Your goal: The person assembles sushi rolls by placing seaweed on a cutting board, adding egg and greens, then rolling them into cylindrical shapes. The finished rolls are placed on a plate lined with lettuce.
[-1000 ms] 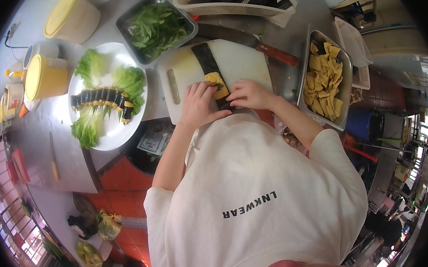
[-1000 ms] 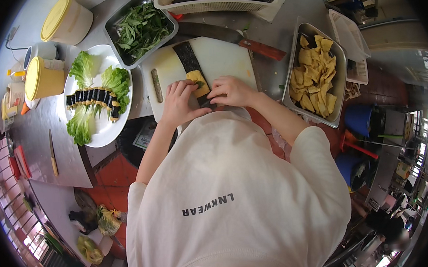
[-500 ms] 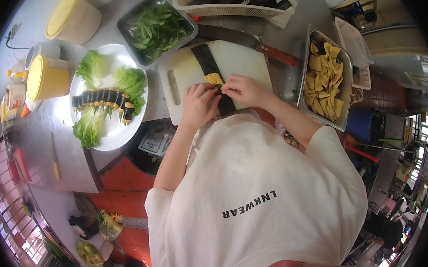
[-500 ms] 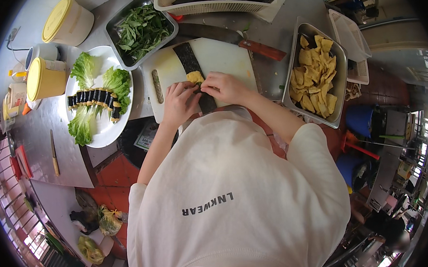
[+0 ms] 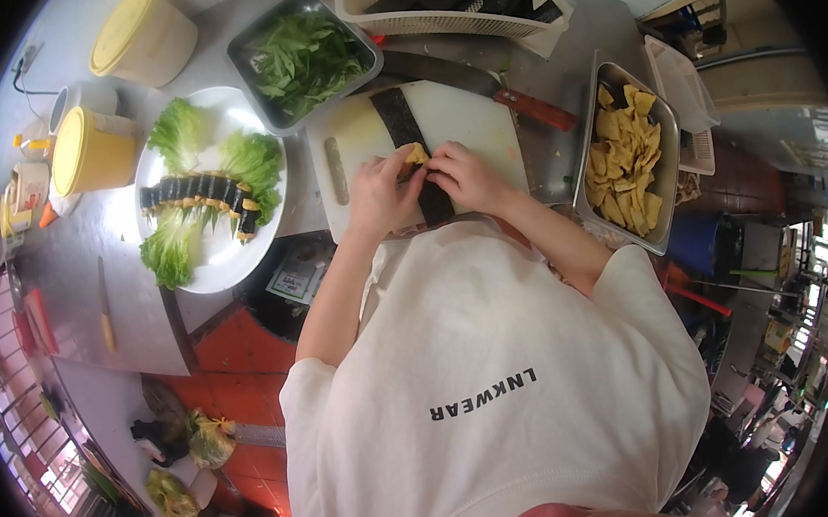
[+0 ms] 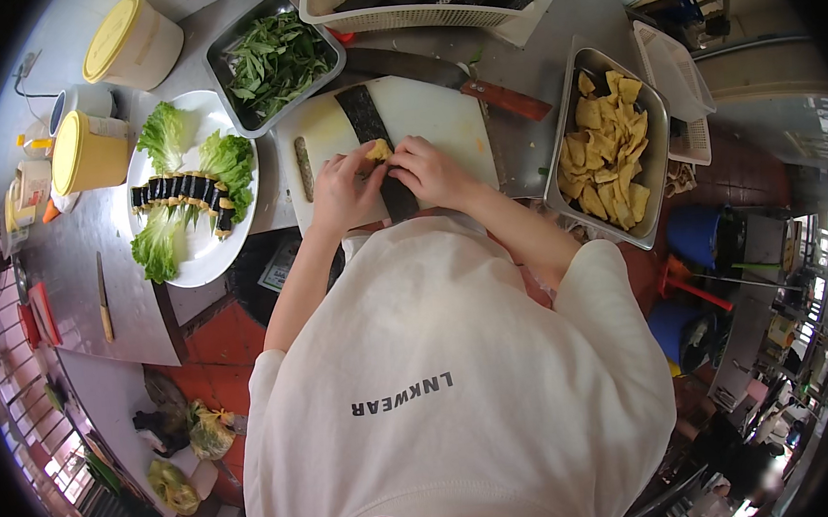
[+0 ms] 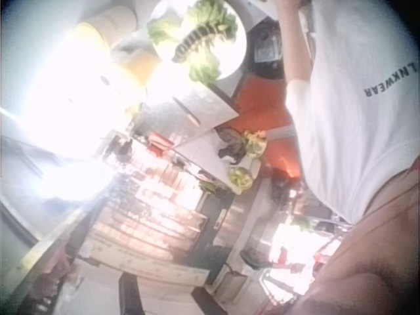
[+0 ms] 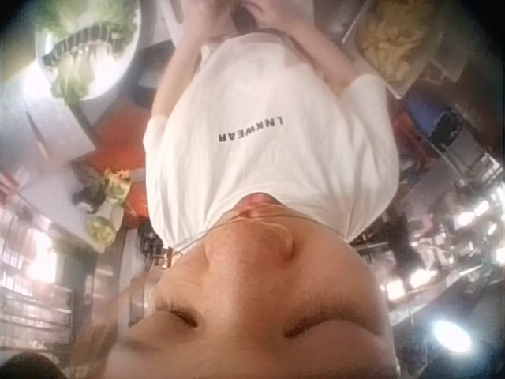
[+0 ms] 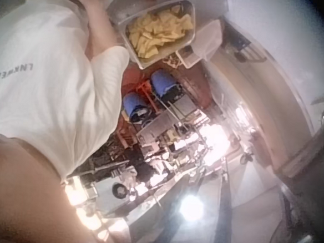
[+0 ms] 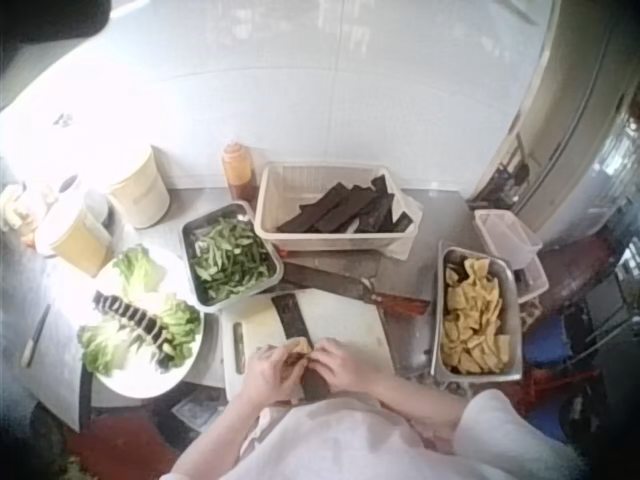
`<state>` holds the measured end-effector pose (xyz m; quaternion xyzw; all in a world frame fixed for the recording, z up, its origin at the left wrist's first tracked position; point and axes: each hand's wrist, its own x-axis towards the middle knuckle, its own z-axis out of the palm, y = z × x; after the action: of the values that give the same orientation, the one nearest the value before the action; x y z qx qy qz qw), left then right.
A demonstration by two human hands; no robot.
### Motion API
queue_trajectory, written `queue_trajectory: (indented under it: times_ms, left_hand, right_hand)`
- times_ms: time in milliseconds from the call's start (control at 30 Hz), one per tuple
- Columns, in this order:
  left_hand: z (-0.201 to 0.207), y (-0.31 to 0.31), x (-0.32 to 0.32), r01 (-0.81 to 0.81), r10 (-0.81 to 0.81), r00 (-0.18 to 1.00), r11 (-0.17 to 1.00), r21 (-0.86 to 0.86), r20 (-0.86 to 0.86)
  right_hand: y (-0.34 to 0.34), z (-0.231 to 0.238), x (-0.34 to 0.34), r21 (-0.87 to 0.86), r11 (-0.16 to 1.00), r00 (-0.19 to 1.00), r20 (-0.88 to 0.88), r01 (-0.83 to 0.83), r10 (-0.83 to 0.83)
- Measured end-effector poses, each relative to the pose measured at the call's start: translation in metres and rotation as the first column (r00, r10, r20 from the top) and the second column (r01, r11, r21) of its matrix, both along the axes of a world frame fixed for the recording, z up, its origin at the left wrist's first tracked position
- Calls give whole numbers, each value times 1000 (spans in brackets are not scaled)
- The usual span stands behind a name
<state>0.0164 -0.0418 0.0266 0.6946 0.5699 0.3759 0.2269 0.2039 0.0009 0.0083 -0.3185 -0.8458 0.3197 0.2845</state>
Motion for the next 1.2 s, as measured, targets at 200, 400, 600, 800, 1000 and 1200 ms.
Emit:
queue_trajectory:
  times_ms: [200,400,600,800,1000,1200]
  left_hand:
    - [-15,2,-1,-28,36,996,994,108,-77]
    - [-17,11,-1,-121,121,993,993,-5,7]
    - [-24,2,-5,-27,37,998,983,182,-52]
    - [-8,-5,4,-159,188,966,974,162,-179]
    - [-6,-6,0,-107,142,975,975,197,-172]
    - [-20,8,-10,5,1,999,991,133,-47]
  right_hand:
    - [7,7,-11,-165,984,997,-7,70,-72]
    - [13,-3,-1,2,1000,999,-21,-26,26]
    - [18,-1,-7,-80,997,999,39,-5,8]
    - [29,10,-10,-64,997,990,131,-38,46]
    - [42,10,-11,-56,992,971,207,-109,118]
    - [48,9,-14,-48,991,951,281,-122,130]
